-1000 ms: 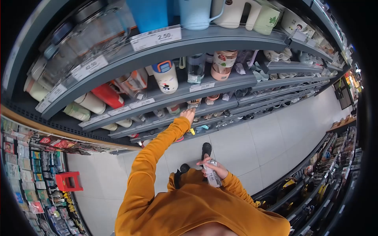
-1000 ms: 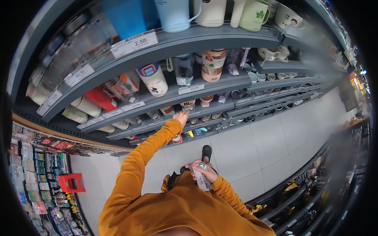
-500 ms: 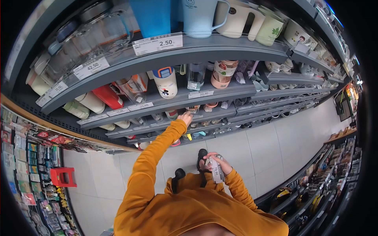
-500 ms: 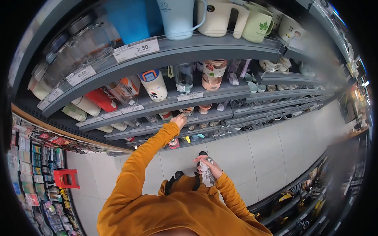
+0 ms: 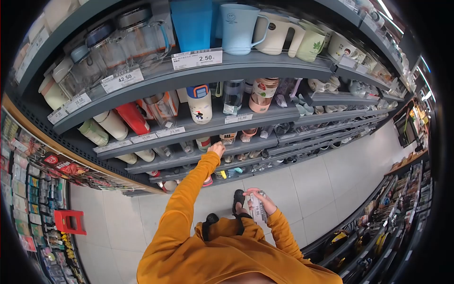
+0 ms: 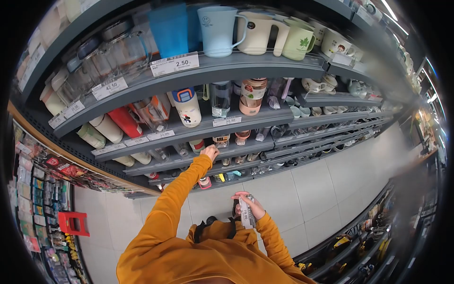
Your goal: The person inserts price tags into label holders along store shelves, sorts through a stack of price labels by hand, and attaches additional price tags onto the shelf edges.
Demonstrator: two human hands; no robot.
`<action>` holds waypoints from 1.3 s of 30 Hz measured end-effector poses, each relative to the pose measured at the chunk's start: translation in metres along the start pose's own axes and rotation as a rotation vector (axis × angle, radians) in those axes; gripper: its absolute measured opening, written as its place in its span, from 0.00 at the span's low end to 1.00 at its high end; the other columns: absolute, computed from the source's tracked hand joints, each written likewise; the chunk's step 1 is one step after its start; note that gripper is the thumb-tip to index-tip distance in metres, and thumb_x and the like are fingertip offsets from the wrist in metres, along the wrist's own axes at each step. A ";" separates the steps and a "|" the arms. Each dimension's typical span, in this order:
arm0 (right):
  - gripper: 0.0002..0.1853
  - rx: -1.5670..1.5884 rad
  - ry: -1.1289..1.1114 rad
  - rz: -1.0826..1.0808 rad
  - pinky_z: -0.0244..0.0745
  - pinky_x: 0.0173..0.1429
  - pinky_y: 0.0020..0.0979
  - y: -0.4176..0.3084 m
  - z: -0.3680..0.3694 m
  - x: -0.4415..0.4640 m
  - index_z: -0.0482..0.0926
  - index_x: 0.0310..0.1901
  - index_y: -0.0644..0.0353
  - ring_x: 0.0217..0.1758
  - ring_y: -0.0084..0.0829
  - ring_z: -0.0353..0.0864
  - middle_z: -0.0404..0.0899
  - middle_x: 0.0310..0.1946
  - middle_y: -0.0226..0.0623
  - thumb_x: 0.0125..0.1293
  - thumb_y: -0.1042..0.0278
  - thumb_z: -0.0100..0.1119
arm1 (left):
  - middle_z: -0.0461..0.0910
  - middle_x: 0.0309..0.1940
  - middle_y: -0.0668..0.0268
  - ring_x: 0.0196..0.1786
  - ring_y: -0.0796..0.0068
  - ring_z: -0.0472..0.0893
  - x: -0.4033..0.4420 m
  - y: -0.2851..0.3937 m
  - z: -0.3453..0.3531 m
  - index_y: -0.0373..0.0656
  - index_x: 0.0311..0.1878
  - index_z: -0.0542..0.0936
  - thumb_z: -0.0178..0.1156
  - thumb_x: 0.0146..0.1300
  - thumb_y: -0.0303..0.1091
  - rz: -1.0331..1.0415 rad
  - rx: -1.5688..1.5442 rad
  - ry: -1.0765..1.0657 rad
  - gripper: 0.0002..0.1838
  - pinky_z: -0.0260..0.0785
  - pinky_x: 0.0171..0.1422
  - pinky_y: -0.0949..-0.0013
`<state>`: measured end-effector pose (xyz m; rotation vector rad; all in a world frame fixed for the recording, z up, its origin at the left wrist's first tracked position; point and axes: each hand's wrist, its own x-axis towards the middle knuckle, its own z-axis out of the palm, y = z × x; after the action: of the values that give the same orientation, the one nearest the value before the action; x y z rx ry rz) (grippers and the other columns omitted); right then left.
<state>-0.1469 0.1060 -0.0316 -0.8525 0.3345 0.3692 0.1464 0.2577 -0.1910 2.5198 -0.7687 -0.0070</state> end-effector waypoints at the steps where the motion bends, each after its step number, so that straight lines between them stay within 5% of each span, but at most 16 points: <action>1: 0.18 0.006 0.003 -0.009 0.75 0.36 0.29 -0.002 0.002 0.001 0.68 0.55 0.61 0.32 0.26 0.75 0.74 0.52 0.43 0.70 0.58 0.50 | 0.78 0.38 0.66 0.43 0.58 0.79 0.000 -0.001 -0.003 0.47 0.35 0.84 0.60 0.58 0.39 0.001 -0.008 0.002 0.08 0.73 0.45 0.57; 10: 0.17 -0.001 -0.020 0.066 0.72 0.34 0.29 0.036 -0.007 0.016 0.69 0.54 0.60 0.30 0.25 0.71 0.74 0.49 0.41 0.71 0.57 0.47 | 0.79 0.34 0.61 0.39 0.57 0.80 -0.028 0.039 -0.071 0.41 0.35 0.83 0.62 0.58 0.36 0.075 -0.317 0.105 0.09 0.72 0.42 0.61; 11: 0.17 0.017 -0.027 0.076 0.70 0.33 0.30 0.039 -0.009 0.019 0.68 0.54 0.61 0.28 0.26 0.69 0.74 0.47 0.42 0.72 0.58 0.46 | 0.80 0.31 0.60 0.37 0.61 0.82 -0.043 0.055 -0.092 0.40 0.34 0.83 0.64 0.56 0.34 0.118 -0.547 0.048 0.08 0.73 0.42 0.66; 16: 0.22 0.060 -0.049 0.315 0.72 0.31 0.29 0.048 -0.001 0.027 0.69 0.54 0.60 0.28 0.26 0.70 0.76 0.37 0.40 0.72 0.49 0.44 | 0.81 0.30 0.63 0.35 0.68 0.81 -0.130 0.096 -0.170 0.40 0.32 0.83 0.66 0.56 0.35 0.314 -0.743 -0.613 0.08 0.73 0.43 0.70; 18: 0.28 0.056 -0.129 0.337 0.71 0.27 0.28 0.040 0.029 0.025 0.71 0.55 0.63 0.26 0.26 0.72 0.73 0.26 0.38 0.71 0.43 0.43 | 0.81 0.31 0.63 0.35 0.69 0.80 -0.154 0.097 -0.179 0.40 0.34 0.83 0.65 0.58 0.36 0.395 -0.690 -0.738 0.09 0.72 0.42 0.69; 21: 0.28 0.102 -0.178 0.492 0.69 0.26 0.27 0.054 0.034 0.025 0.71 0.54 0.63 0.24 0.27 0.71 0.72 0.25 0.37 0.71 0.42 0.43 | 0.81 0.33 0.64 0.37 0.71 0.80 -0.175 0.090 -0.193 0.40 0.36 0.83 0.64 0.59 0.36 0.408 -0.686 -0.853 0.09 0.71 0.44 0.69; 22: 0.28 0.174 -0.263 0.542 0.67 0.25 0.27 0.060 0.032 0.027 0.72 0.54 0.63 0.24 0.27 0.70 0.73 0.25 0.38 0.71 0.43 0.43 | 0.81 0.34 0.63 0.37 0.71 0.80 -0.176 0.091 -0.207 0.41 0.36 0.83 0.64 0.59 0.36 0.390 -0.706 -0.857 0.08 0.71 0.44 0.69; 25: 0.28 0.007 0.049 0.532 0.64 0.23 0.27 0.090 0.029 0.047 0.71 0.56 0.64 0.24 0.27 0.69 0.73 0.27 0.38 0.72 0.43 0.41 | 0.81 0.34 0.64 0.38 0.72 0.80 -0.186 0.101 -0.249 0.40 0.36 0.83 0.64 0.59 0.34 0.347 -0.831 -0.895 0.07 0.71 0.42 0.70; 27: 0.29 0.316 -0.482 0.604 0.64 0.25 0.27 0.081 0.026 0.044 0.68 0.58 0.66 0.22 0.27 0.64 0.75 0.38 0.42 0.74 0.45 0.36 | 0.81 0.34 0.64 0.38 0.72 0.80 -0.194 0.103 -0.263 0.40 0.36 0.83 0.64 0.59 0.33 0.333 -0.979 -0.949 0.07 0.71 0.41 0.70; 29: 0.29 0.500 -0.757 0.661 0.69 0.34 0.24 0.088 0.026 0.053 0.68 0.59 0.63 0.29 0.28 0.72 0.76 0.44 0.43 0.73 0.43 0.37 | 0.80 0.32 0.65 0.35 0.70 0.79 -0.199 0.104 -0.253 0.42 0.34 0.83 0.64 0.59 0.37 0.397 -0.845 -0.968 0.08 0.70 0.37 0.68; 32: 0.30 -0.069 -0.229 0.643 0.71 0.45 0.21 0.080 0.048 0.040 0.66 0.62 0.60 0.41 0.27 0.77 0.76 0.49 0.42 0.72 0.42 0.39 | 0.79 0.30 0.66 0.33 0.66 0.78 -0.201 0.105 -0.215 0.45 0.33 0.83 0.65 0.57 0.44 0.445 -0.552 -0.971 0.12 0.68 0.35 0.65; 36: 0.31 -0.399 -0.783 0.443 0.71 0.51 0.21 0.065 0.051 0.039 0.61 0.65 0.61 0.48 0.23 0.77 0.74 0.53 0.38 0.70 0.47 0.47 | 0.78 0.29 0.66 0.32 0.67 0.79 -0.196 0.101 -0.189 0.45 0.33 0.82 0.66 0.54 0.42 0.356 -0.409 -0.951 0.11 0.69 0.35 0.65; 39: 0.28 -0.239 -0.746 0.505 0.73 0.49 0.24 0.050 0.072 0.029 0.60 0.66 0.61 0.47 0.25 0.77 0.75 0.50 0.39 0.69 0.55 0.50 | 0.79 0.32 0.65 0.35 0.68 0.80 -0.180 0.096 -0.196 0.44 0.35 0.82 0.66 0.53 0.41 0.425 -0.554 -0.972 0.12 0.72 0.38 0.66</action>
<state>-0.1330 0.1972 -0.0332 -0.7943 -0.2048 1.1744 -0.0263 0.3744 0.0006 1.6869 -1.3999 -1.1810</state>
